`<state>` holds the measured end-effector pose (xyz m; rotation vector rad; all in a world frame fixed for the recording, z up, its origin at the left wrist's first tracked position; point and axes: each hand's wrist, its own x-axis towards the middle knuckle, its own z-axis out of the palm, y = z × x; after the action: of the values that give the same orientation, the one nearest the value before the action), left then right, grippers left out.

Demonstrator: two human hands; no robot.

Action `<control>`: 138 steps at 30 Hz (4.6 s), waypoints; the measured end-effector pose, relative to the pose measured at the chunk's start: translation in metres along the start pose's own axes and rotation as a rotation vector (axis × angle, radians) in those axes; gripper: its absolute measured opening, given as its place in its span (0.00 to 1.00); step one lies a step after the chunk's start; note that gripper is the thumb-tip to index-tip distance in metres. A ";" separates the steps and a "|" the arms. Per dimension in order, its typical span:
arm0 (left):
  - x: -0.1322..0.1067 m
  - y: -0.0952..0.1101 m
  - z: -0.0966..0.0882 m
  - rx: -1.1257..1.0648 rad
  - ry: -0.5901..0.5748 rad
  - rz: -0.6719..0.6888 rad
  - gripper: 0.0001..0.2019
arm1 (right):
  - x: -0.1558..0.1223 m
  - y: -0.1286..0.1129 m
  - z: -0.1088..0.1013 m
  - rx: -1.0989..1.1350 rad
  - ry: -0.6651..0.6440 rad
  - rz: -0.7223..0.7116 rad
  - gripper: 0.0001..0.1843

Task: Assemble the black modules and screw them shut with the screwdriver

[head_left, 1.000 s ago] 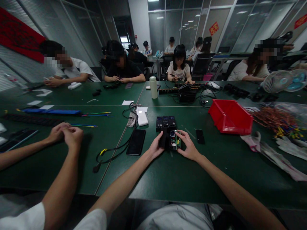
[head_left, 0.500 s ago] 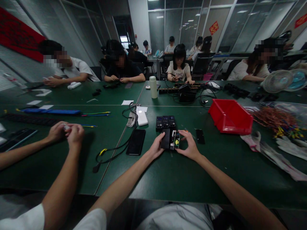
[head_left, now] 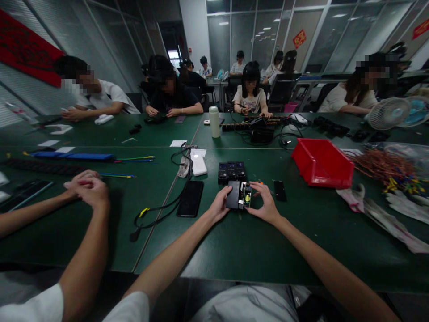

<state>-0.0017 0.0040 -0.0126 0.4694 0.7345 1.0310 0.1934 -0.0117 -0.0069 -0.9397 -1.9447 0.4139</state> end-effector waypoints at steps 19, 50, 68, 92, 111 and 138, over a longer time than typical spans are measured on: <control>-0.008 0.003 0.008 0.113 -0.083 0.041 0.18 | 0.000 -0.002 0.001 -0.050 -0.025 -0.060 0.37; -0.001 -0.012 0.003 0.271 -0.049 0.307 0.21 | 0.000 -0.001 0.002 -0.026 -0.055 -0.037 0.38; 0.000 -0.012 0.002 0.510 0.028 0.425 0.19 | 0.001 0.000 0.004 -0.033 -0.060 0.014 0.38; 0.002 -0.010 0.000 0.542 0.025 0.425 0.18 | 0.001 0.001 0.003 -0.024 -0.102 0.031 0.37; 0.001 -0.010 0.002 0.552 -0.020 0.401 0.17 | 0.001 0.002 0.003 -0.072 -0.105 0.014 0.37; 0.001 -0.010 0.000 0.470 -0.058 0.255 0.22 | 0.002 0.001 0.002 0.018 -0.094 0.057 0.39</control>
<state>0.0050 0.0007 -0.0197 1.0152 0.8828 1.0749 0.1917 -0.0100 -0.0072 -0.9811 -1.9989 0.5153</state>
